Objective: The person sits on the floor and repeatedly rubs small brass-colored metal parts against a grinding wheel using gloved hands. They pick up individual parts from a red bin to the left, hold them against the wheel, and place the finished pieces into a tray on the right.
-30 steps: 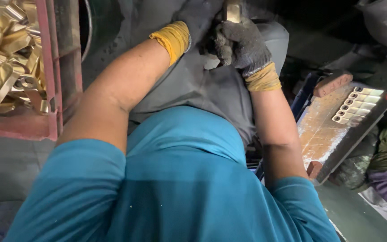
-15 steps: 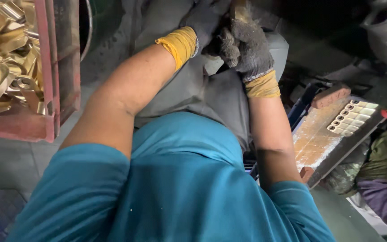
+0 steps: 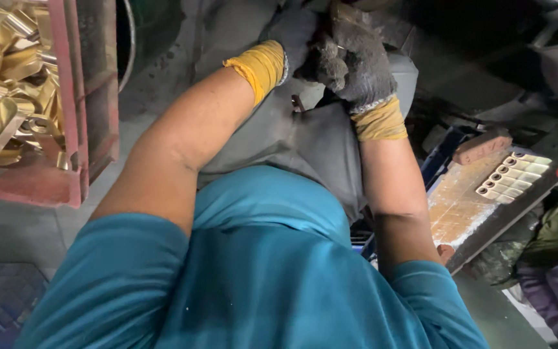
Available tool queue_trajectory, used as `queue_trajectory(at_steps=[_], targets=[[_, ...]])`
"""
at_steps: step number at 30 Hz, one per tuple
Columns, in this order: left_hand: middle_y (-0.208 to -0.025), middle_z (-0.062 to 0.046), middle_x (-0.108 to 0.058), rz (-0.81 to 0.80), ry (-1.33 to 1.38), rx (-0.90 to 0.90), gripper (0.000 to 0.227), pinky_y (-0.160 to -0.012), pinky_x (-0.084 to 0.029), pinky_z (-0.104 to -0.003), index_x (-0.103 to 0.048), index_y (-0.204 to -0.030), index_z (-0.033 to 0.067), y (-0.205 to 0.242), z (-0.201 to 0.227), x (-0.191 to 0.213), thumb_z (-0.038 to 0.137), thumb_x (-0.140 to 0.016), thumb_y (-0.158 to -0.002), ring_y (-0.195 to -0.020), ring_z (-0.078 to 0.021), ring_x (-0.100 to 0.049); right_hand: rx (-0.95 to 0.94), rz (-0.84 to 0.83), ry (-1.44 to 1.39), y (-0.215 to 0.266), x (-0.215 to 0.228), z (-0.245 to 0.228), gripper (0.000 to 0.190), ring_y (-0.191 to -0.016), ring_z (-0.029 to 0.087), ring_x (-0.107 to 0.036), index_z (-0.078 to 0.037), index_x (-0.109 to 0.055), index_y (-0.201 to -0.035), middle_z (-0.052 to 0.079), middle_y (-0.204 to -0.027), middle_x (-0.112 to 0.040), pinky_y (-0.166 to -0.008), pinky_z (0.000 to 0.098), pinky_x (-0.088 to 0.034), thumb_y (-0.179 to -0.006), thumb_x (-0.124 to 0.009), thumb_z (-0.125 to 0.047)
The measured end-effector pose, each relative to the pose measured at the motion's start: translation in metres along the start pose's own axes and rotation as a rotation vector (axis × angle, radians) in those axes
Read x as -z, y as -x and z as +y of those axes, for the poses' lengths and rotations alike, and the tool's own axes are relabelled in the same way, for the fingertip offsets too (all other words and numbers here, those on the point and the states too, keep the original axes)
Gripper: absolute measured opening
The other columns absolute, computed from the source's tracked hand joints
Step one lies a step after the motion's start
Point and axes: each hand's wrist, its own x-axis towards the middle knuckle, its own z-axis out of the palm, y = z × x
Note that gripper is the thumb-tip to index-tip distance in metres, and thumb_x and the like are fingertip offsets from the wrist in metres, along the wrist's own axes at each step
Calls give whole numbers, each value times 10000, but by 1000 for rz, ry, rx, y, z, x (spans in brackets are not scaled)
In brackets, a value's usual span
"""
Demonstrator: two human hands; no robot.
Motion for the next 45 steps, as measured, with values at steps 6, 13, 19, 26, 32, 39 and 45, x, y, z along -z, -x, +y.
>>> queue_trajectory(at_steps=[6,13,19,26,32,39,45], targets=[[-1129,-60,-686,264,-412,-123,332,-913,-492,-464,-659,-1164,202,11,15,31,376,-575,-894,-1104,-273,-605,35,57,18,5,-2,3,360,-1015,305,-657,-38,-603,-1237,137,-1105,-673,-919,398,-555,-925,-711,-180],[-1070,-36,-744,280,1639,381,330,-880,-548,-347,-686,-1123,150,-9,3,-4,336,-445,-996,-972,-186,-670,-634,-2,-1975,-17,-3,-5,119,-608,122,-590,-66,-660,-985,60,-829,-613,-548,239,-472,-969,-703,-176],[-990,-21,-752,240,1564,336,360,-817,-529,-324,-706,-1059,117,-9,-17,-4,317,-408,-1037,-883,-168,-666,43,39,-286,-10,4,-9,139,-719,212,-562,-35,-574,-1044,88,-884,-588,-640,307,-483,-1137,-649,-107],[-955,-43,-708,374,1626,270,372,-713,-488,-319,-685,-1074,86,62,-27,40,351,-425,-1083,-814,-177,-631,-680,-121,-1482,-5,22,-73,223,-572,166,-581,-4,-587,-1216,85,-786,-624,-476,275,-445,-1013,-627,-87],[-925,-61,-671,530,1905,206,395,-624,-454,-314,-667,-1087,59,149,-59,45,380,-439,-1123,-755,-184,-601,-329,-133,-903,50,41,-155,479,-748,185,-664,-28,-448,-1404,112,-948,-651,-661,312,-583,-988,-683,-15],[-848,-81,-623,636,1854,153,462,-532,-431,-325,-657,-1071,29,179,-59,63,436,-451,-1148,-675,-196,-578,-369,28,-1153,82,55,-195,490,-734,225,-677,-42,-470,-1346,140,-938,-677,-633,348,-572,-935,-735,-20],[-1138,-120,-693,691,1256,349,461,-728,-500,-365,-564,-1291,58,173,-49,61,451,-577,-1050,-927,-257,-676,-390,128,-1104,89,60,-199,438,-682,224,-660,-48,-468,-1300,143,-898,-659,-625,359,-562,-943,-715,8]])
